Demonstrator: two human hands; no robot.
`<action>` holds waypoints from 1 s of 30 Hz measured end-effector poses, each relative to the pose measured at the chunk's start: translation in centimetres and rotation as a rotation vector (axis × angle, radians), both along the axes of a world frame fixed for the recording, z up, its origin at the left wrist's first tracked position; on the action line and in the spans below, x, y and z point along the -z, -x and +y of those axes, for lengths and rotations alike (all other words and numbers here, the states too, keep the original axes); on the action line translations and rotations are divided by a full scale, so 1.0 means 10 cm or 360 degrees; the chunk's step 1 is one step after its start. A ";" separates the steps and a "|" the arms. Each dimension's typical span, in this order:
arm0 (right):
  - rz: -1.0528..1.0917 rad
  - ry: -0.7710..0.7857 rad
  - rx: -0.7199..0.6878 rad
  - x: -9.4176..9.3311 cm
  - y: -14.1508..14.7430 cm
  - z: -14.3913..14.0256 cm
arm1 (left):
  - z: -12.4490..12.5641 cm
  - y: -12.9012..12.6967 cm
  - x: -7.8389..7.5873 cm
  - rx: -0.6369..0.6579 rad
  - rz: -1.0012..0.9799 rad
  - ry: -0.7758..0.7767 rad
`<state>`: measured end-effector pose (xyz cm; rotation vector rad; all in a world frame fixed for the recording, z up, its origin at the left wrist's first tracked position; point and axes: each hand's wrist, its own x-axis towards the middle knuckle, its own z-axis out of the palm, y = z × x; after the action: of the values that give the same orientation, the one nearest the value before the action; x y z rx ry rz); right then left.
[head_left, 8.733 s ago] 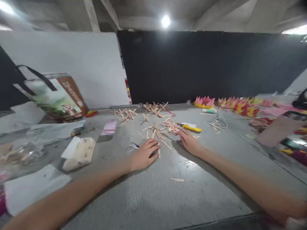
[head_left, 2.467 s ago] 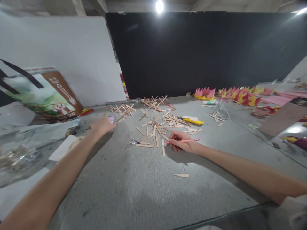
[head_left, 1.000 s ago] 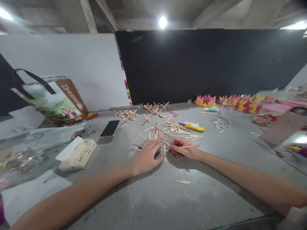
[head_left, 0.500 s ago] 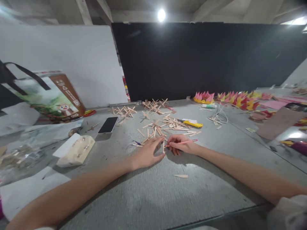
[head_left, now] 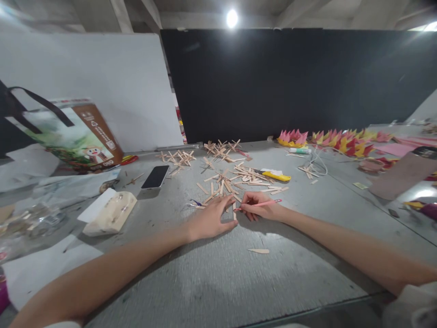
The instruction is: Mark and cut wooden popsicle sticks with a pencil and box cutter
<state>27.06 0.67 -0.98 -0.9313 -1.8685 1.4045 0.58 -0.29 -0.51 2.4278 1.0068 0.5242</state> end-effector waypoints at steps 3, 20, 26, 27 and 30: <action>-0.0007 -0.0031 0.0009 0.01 -0.01 0.01 | 0.00 0.00 0.00 -0.0004 0.0008 0.0004; -0.0014 -0.0057 0.0063 0.03 0.02 0.02 | 0.00 0.00 0.02 -0.0016 -0.0017 0.0026; -0.0038 -0.0044 0.0057 0.00 0.02 0.01 | 0.00 0.00 0.02 0.0003 -0.0027 0.0012; -0.0036 -0.0039 0.0073 0.00 0.02 0.01 | 0.00 0.00 0.02 0.0006 -0.0031 0.0009; -0.0019 -0.0028 0.0109 0.00 0.03 0.01 | 0.00 -0.01 0.02 0.0001 -0.0048 0.0003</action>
<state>26.73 0.76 -0.99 -0.9874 -1.8373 1.3429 0.63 -0.30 -0.69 2.4112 0.9935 0.5577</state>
